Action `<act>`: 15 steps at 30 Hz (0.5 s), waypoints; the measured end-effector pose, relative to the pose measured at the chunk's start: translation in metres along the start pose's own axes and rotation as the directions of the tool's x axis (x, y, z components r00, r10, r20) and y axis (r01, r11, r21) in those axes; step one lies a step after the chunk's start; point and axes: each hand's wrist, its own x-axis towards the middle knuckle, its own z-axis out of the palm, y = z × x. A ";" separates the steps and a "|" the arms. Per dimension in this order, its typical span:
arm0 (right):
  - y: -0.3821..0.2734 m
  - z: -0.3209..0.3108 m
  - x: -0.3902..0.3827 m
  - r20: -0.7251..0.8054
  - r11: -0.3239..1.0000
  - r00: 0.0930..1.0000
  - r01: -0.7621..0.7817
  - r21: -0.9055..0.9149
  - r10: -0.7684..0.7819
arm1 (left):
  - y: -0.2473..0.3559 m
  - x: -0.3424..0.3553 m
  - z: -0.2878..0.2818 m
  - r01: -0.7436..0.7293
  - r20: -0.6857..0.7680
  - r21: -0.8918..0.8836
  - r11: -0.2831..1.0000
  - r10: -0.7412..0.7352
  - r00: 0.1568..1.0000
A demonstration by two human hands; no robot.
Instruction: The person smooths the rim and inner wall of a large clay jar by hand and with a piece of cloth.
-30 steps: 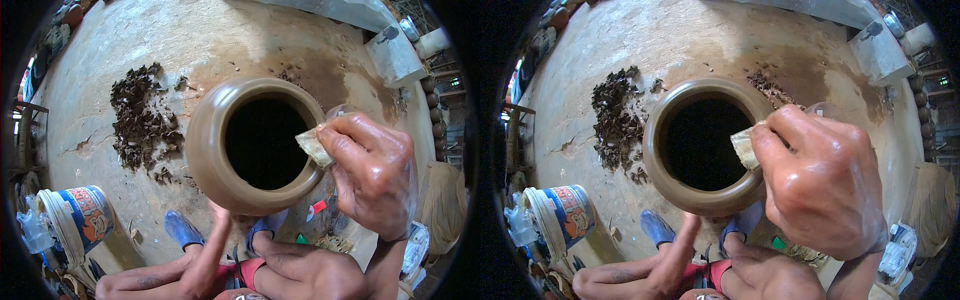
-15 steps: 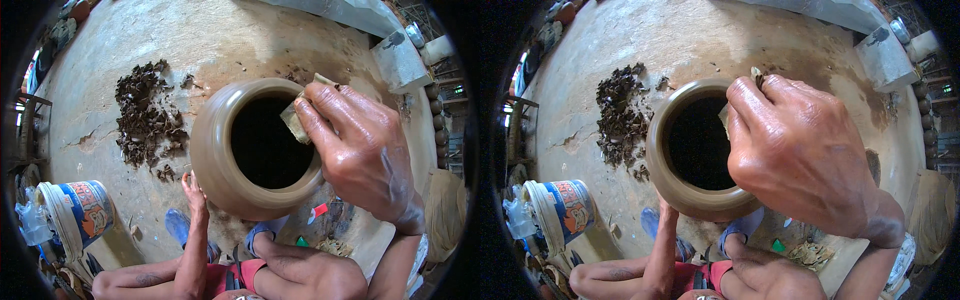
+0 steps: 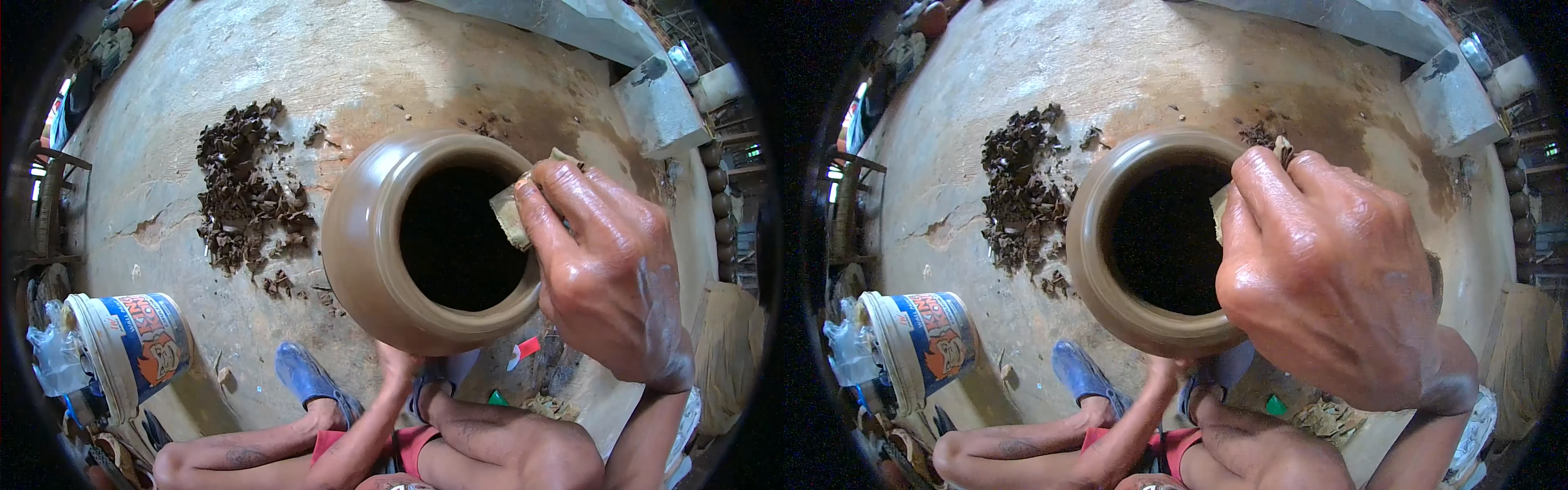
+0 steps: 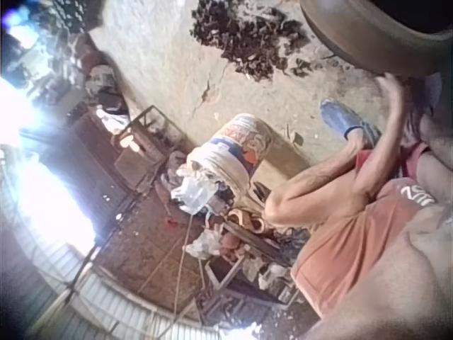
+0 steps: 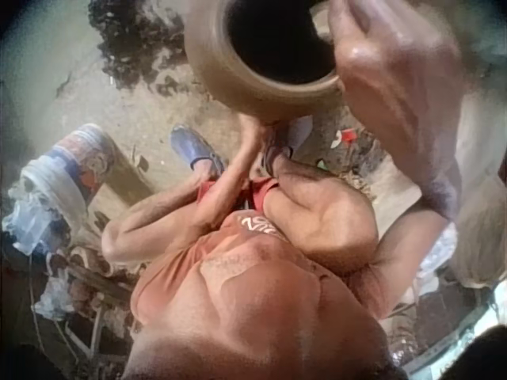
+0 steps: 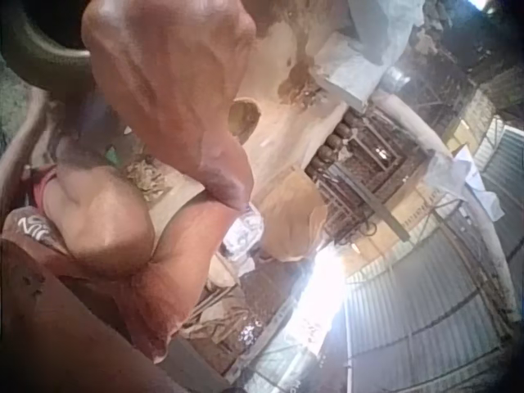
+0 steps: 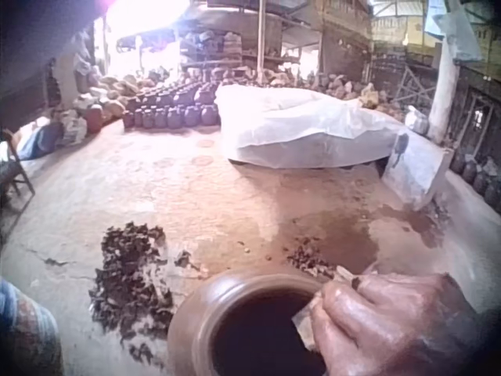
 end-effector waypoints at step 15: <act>-0.007 0.000 -0.010 -0.149 0.997 0.988 -0.048 -0.061 0.038 | 0.022 -0.015 0.028 -0.032 0.001 -0.001 0.999 0.032 0.999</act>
